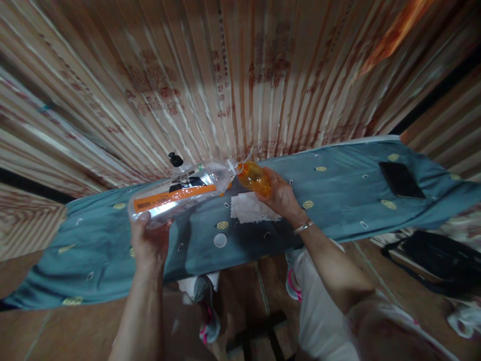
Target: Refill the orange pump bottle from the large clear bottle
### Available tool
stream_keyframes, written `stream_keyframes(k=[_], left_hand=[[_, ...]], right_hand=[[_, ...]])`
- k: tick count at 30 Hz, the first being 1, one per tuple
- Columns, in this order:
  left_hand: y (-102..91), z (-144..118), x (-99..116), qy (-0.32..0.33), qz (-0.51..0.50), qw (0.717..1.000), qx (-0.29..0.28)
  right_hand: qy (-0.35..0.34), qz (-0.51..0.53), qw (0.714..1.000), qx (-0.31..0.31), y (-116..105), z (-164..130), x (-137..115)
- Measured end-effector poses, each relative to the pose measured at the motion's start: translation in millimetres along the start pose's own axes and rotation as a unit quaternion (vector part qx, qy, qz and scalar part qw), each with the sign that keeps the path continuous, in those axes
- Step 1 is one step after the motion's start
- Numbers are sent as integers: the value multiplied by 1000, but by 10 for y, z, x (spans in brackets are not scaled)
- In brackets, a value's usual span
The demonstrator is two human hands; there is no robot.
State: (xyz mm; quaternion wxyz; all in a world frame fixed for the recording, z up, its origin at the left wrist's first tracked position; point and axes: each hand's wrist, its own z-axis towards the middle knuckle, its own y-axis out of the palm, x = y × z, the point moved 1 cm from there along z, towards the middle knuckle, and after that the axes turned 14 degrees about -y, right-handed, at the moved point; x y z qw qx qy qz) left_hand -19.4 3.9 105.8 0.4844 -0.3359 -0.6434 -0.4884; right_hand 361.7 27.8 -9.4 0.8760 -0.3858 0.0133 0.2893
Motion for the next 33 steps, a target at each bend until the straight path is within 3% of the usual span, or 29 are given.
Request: stream_keyframes(k=[33], left_hand=[[-47,90,-51,25,-35,999,-22]], right_hand=[[-20,-16,1000,14,30,-24,27]])
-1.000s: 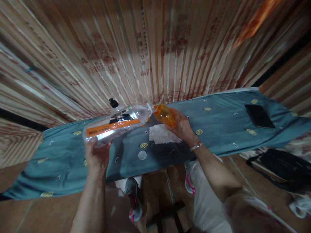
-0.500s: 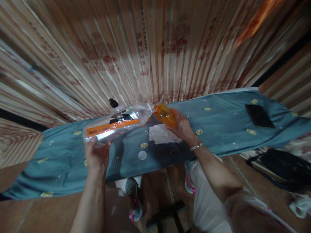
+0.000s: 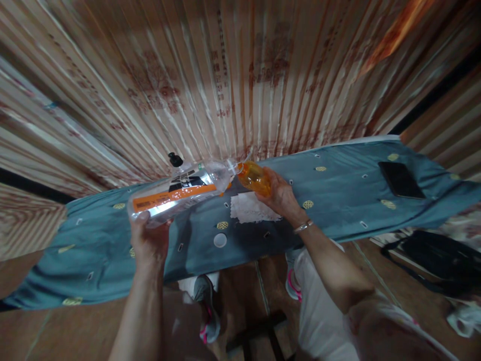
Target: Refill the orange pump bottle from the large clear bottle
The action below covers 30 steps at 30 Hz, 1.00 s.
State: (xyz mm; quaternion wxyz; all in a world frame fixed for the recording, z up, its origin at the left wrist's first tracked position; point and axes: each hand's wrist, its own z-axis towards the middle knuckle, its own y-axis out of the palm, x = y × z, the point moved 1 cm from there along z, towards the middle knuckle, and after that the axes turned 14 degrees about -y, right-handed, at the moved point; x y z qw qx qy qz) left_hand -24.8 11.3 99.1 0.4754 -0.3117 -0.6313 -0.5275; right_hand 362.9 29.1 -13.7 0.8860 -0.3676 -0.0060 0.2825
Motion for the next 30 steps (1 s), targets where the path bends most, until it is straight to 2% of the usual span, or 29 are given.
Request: stream_keyframes(k=[9,20,30], left_hand=[[2,5,3,3,10,1000,0],[44,-30,19,-15,17,999,23],[-3,-4,31,14,37,999,-38]], right_hand=[[29,16,999,-33,-29,13,-15],[30,15,999,-20,-57,39,-44],[19,3,1000,-17,-37,37,-50]])
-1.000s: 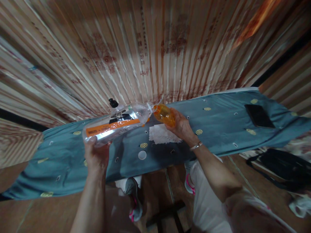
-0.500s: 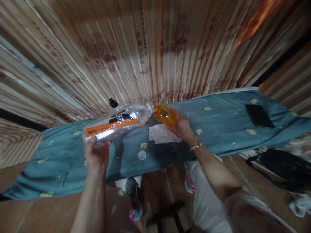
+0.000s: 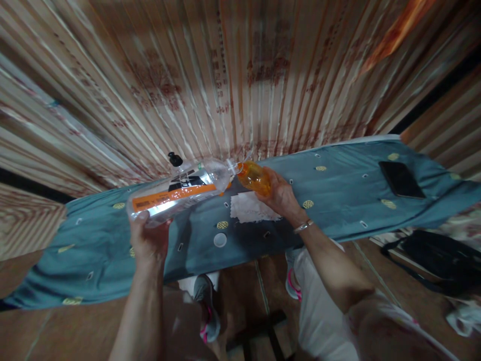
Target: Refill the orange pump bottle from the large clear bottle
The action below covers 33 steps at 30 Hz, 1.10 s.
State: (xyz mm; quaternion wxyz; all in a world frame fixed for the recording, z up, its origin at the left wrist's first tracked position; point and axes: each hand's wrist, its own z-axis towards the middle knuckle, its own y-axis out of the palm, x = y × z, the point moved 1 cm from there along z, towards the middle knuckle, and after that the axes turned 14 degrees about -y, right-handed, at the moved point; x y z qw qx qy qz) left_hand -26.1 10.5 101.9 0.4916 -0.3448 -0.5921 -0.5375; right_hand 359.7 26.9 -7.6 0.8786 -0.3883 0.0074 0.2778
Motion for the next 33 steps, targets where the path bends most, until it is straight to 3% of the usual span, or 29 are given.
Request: stream_keyframes(k=[15,26,33], left_hand=[[73,-52,25,-12,-16,1000,23],[14,-20,17,-12,1,1000,6],[8,-13,-7,-16,-17,999,32]], right_hand=[[1,-1,1000,5,-9,13,-13],[-10,-3,1000,9,5,-17,16],[4,1,1000,-9,-9,-12,23]])
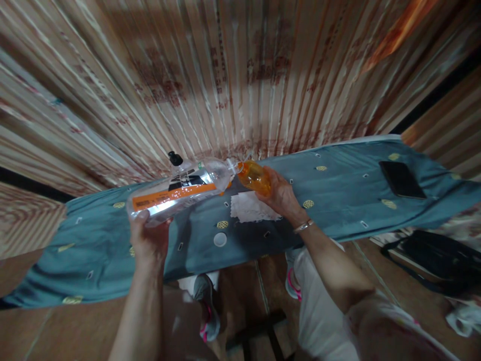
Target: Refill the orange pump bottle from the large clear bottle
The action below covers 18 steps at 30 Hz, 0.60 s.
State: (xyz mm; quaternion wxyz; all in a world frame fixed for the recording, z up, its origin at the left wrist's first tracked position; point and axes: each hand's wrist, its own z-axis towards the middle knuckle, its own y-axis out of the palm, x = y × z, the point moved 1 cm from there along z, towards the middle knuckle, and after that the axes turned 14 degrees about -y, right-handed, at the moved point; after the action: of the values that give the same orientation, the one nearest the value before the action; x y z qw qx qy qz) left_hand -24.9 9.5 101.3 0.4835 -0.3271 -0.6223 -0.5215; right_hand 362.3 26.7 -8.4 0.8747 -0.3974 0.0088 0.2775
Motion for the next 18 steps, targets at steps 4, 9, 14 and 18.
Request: stream_keyframes(k=[4,9,14,18], left_hand=[[-10,11,-17,5,9,1000,-13],[-19,18,-2,-5,-11,1000,-2],[-32,21,13,2,15,1000,-24],[0,4,24,1,3,1000,-10]], right_hand=[[20,6,999,-25,-19,25,-25],[5,3,1000,5,-20,29,-48],[-9,-1,1000,24,2,11,-30],[-8,1,1000,22,6,9,-28]])
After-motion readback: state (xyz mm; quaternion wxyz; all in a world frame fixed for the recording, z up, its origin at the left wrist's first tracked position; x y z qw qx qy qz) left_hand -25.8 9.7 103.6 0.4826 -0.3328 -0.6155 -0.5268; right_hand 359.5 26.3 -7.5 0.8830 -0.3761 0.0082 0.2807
